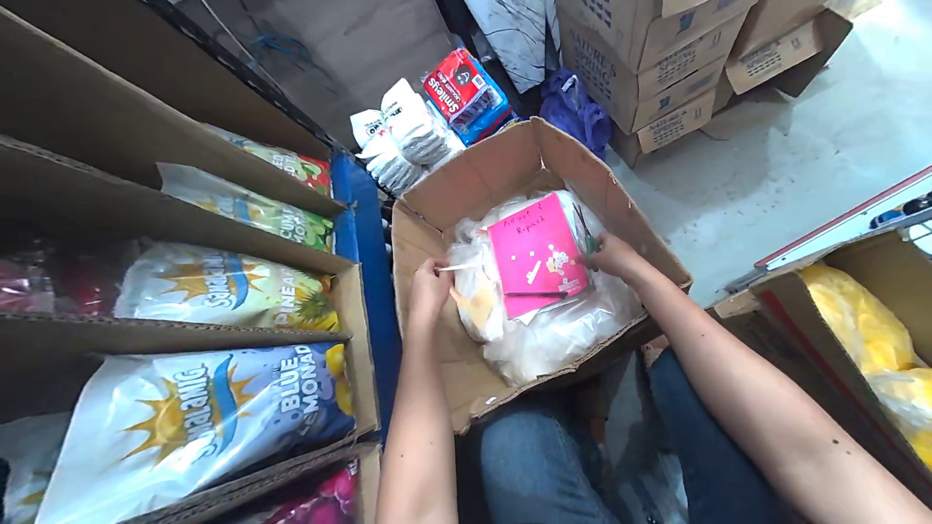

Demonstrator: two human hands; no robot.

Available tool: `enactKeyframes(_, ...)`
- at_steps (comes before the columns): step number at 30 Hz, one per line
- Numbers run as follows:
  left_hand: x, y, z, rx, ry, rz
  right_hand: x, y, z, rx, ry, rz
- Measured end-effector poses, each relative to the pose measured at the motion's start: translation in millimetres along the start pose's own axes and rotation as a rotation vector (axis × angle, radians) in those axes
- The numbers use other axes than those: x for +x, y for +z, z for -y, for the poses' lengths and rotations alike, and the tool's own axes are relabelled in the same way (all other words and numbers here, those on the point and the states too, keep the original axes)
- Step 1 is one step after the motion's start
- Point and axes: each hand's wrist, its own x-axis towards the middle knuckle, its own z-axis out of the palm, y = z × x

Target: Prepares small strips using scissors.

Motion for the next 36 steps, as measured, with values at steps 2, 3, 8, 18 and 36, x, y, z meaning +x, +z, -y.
enactKeyframes(2, -8, -4, -4, 0.134, 0.009, 0.026, 1, 1, -1, -0.001, -0.001, 0.006)
enactKeyframes(3, -11, -5, -4, 0.189, 0.012, 0.049, 2, 1, -1, 0.000, 0.000, 0.008)
enactKeyframes(8, -14, -6, -1, 0.581, -0.063, 0.421, 0, 0, 0, 0.026, 0.009, -0.005)
enactKeyframes(18, -9, 71, -38, 0.376, 0.415, 0.476, -2, 0, 0, 0.034, 0.013, -0.019)
enactKeyframes(36, -9, 84, -6, -0.060, 0.085, 0.175, 0, 3, -4, -0.023, 0.033, -0.014)
